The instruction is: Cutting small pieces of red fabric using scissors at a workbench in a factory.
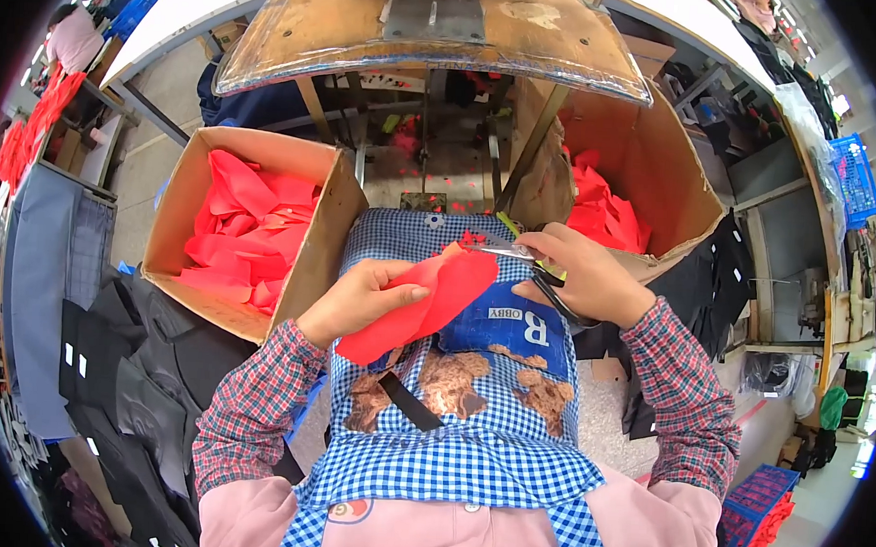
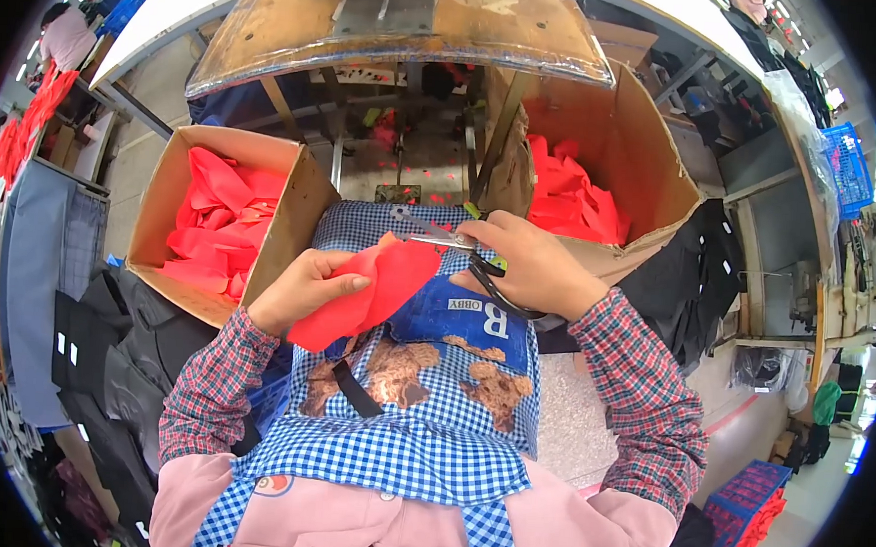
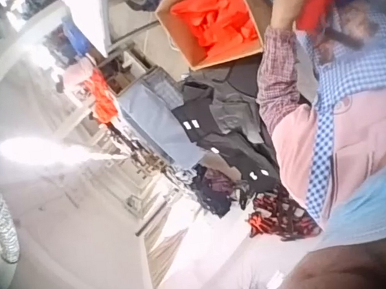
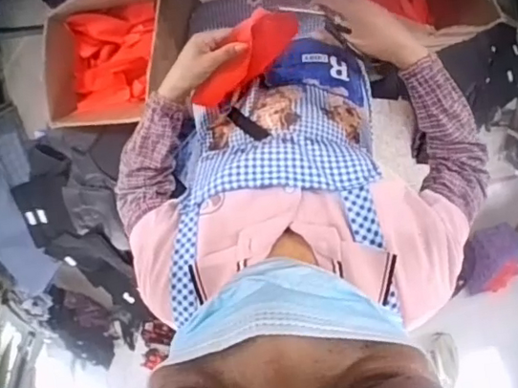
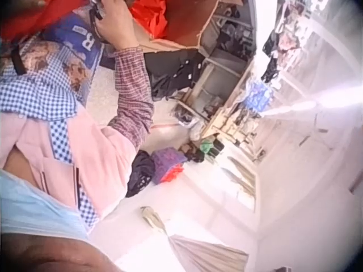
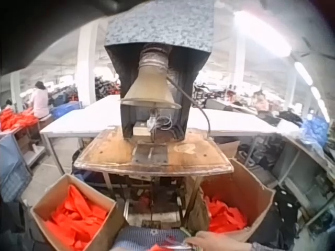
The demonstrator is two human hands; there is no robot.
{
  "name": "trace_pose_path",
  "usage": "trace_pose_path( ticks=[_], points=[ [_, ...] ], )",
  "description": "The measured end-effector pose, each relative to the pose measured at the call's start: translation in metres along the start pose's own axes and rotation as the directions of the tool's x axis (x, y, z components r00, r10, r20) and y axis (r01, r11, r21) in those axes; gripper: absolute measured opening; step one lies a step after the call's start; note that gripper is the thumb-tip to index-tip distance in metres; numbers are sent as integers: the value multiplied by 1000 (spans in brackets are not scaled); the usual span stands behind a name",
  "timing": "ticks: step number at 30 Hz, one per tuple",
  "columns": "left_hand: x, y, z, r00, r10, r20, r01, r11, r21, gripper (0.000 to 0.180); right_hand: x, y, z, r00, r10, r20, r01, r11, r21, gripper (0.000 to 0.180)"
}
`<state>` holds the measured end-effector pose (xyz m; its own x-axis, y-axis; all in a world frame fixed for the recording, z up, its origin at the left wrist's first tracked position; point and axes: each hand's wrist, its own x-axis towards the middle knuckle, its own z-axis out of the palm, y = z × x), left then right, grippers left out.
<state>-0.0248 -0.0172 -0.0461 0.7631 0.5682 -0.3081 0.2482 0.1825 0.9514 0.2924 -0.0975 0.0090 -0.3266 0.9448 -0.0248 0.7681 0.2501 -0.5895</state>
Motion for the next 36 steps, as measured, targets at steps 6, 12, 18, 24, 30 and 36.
trace_pose_path(
  ticks=[6, 12, 18, 24, 30, 36],
  points=[
    [3, -2, 1, 999, 31, -6, -31, 995, 93, 32, 7, -1, -16, 989, -59, 135, 81, 983, -164, 56],
    [1, 2, 4, 997, 77, 1, -76, 991, 114, 31, 17, 0, -19, 968, -169, 185, 200, 966, -163, 52],
    [2, 2, 4, 995, 97, 3, -96, 983, 153, 29, 20, 1, -19, 954, -149, 260, 174, 982, -78, 53],
    [3, -3, 4, 993, 121, 9, -121, 974, 191, 27, 20, 5, -18, 933, -165, 320, 184, 983, -28, 53],
    [3, 1, 6, 993, 118, 13, -118, 975, 191, 26, 22, 5, -22, 905, -199, 377, 214, 977, 2, 46],
    [2, 8, 8, 995, 99, 8, -99, 979, 178, 27, 21, 5, -26, 902, -236, 361, 243, 970, 27, 41]
  ],
)
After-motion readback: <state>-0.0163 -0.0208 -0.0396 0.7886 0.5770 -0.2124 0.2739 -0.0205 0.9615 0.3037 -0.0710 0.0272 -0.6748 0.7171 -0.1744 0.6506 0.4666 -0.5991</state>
